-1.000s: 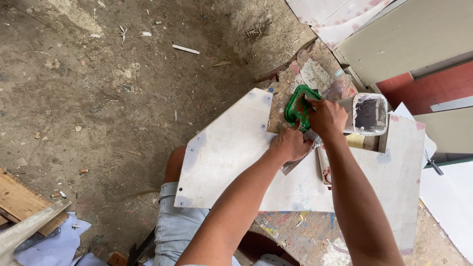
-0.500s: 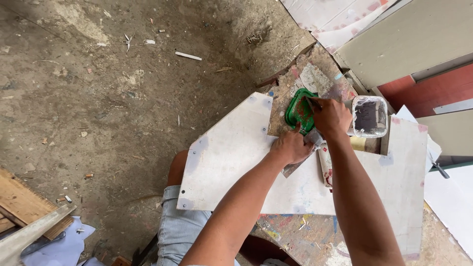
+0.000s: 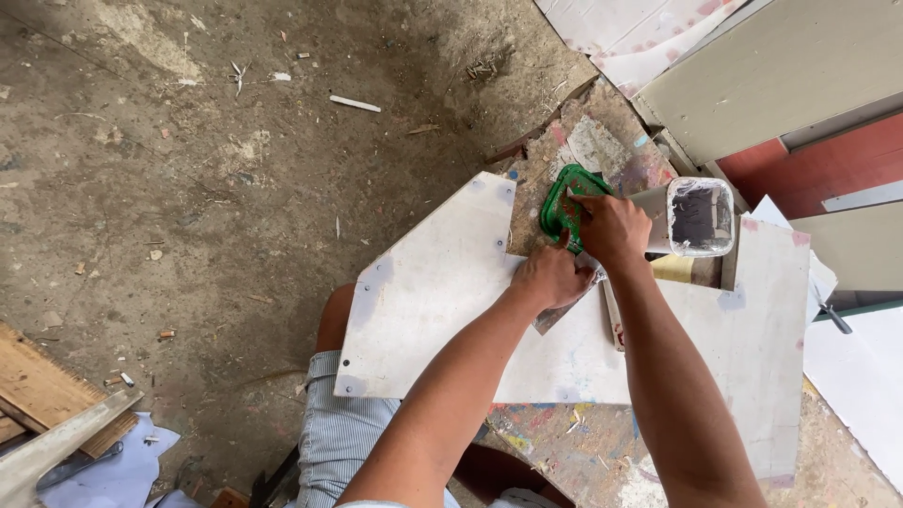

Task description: Filling holes and smoothing edges of a large cutout workpiece using putty and scrapers to prepare it for finishing.

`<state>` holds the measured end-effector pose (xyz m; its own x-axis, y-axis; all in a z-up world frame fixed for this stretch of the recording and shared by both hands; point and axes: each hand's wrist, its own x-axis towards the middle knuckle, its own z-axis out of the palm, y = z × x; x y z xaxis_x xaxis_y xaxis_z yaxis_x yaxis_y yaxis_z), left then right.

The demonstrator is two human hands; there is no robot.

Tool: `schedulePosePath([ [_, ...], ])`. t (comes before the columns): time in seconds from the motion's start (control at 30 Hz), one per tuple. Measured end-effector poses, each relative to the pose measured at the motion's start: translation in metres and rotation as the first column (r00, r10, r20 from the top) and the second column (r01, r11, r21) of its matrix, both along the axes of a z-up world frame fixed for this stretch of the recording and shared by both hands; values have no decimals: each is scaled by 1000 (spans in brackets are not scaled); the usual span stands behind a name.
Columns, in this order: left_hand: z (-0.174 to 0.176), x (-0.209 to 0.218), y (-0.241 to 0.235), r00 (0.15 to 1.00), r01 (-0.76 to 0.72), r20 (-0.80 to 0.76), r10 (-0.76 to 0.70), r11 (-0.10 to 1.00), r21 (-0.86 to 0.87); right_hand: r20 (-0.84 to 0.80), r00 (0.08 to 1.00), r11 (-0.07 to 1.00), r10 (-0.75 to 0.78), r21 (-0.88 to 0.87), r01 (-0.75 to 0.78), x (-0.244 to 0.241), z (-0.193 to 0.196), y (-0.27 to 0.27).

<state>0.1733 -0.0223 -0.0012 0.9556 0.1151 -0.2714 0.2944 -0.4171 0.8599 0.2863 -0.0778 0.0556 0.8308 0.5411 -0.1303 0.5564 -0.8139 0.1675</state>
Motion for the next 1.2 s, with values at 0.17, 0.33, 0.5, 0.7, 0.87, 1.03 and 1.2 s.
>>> schedulePosePath([
  [0.17,9,-5,1,1000,13,1,-13,1000,20,-17,1000,1000,17,15,-17,-10,8,3],
  [0.33,19,-10,6,999,22,33,-23,999,44,-45,999,999,-30,-42,28,-4,22,1],
  [0.5,27,-14,13,999,35,20,-35,999,8,-13,998,998,-56,-35,56,3,12,-18],
  [0.7,24,-13,12,999,35,16,-35,999,-15,7,991,986,-133,-105,133,3,-8,-24],
  [0.87,37,-19,15,999,35,6,-35,999,-20,-60,992,991,-110,-79,106,-8,5,-19],
  [1.03,4,-3,5,999,42,15,-42,999,-1,-42,993,994,-109,-10,108,-6,8,-12],
  [1.2,20,-14,7,1000,17,20,-16,1000,-19,-70,992,994,-101,-45,98,-10,7,-15],
])
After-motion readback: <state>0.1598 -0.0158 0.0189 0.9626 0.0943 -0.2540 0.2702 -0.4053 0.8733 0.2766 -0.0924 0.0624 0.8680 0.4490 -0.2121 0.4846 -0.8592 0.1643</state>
